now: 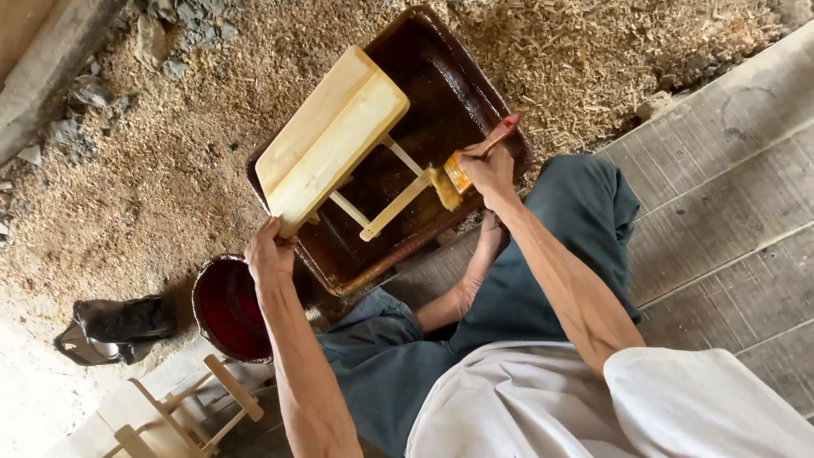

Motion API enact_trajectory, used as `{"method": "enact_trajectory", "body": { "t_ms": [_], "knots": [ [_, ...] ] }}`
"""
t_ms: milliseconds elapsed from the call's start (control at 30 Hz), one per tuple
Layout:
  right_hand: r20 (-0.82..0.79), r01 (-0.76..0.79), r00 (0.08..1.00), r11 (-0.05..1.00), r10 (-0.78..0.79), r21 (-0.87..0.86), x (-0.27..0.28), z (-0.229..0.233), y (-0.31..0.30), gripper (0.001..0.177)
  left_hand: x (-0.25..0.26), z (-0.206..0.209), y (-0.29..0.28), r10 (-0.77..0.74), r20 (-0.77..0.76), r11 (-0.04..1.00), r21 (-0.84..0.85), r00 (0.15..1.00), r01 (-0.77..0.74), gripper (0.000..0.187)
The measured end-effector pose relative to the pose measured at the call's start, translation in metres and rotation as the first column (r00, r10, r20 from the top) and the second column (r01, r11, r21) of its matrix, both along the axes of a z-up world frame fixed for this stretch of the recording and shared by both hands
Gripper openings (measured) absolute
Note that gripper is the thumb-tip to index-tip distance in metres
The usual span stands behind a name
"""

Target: Applying a liquid finish to a small wooden stand using a brush in a workshop environment.

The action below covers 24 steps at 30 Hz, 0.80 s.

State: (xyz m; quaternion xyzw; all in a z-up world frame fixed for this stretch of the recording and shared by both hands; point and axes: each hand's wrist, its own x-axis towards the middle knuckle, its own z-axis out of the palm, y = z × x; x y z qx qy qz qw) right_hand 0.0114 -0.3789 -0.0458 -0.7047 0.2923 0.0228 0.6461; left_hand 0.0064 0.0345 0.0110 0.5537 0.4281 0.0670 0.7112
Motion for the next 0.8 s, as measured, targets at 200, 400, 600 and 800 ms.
{"method": "enact_trajectory", "body": {
  "t_ms": [200,400,600,800],
  "knots": [
    [0.211,0.035,0.977,0.994,-0.013,-0.1,-0.002,-0.003,-0.004,0.018,-0.004,0.008,-0.006,0.025,0.003,1.0,0.008,1.0,-0.025,0.031],
    [0.272,-0.042,0.958,0.98,0.095,-0.193,0.006,-0.025,-0.006,0.022,0.002,-0.007,0.009,0.026,-0.02,1.0,0.006,0.999,-0.026,0.031],
    [0.636,-0.161,0.612,0.862,0.469,-0.481,-0.049,0.054,0.057,0.054,0.008,-0.008,0.007,0.06,0.005,0.998,-0.015,0.998,-0.06,0.027],
    [0.512,0.109,0.278,0.503,0.812,-0.857,-0.087,-0.034,0.19,0.03,0.009,-0.004,-0.002,0.056,0.021,0.998,0.013,0.998,-0.057,0.026]
  ]
}}
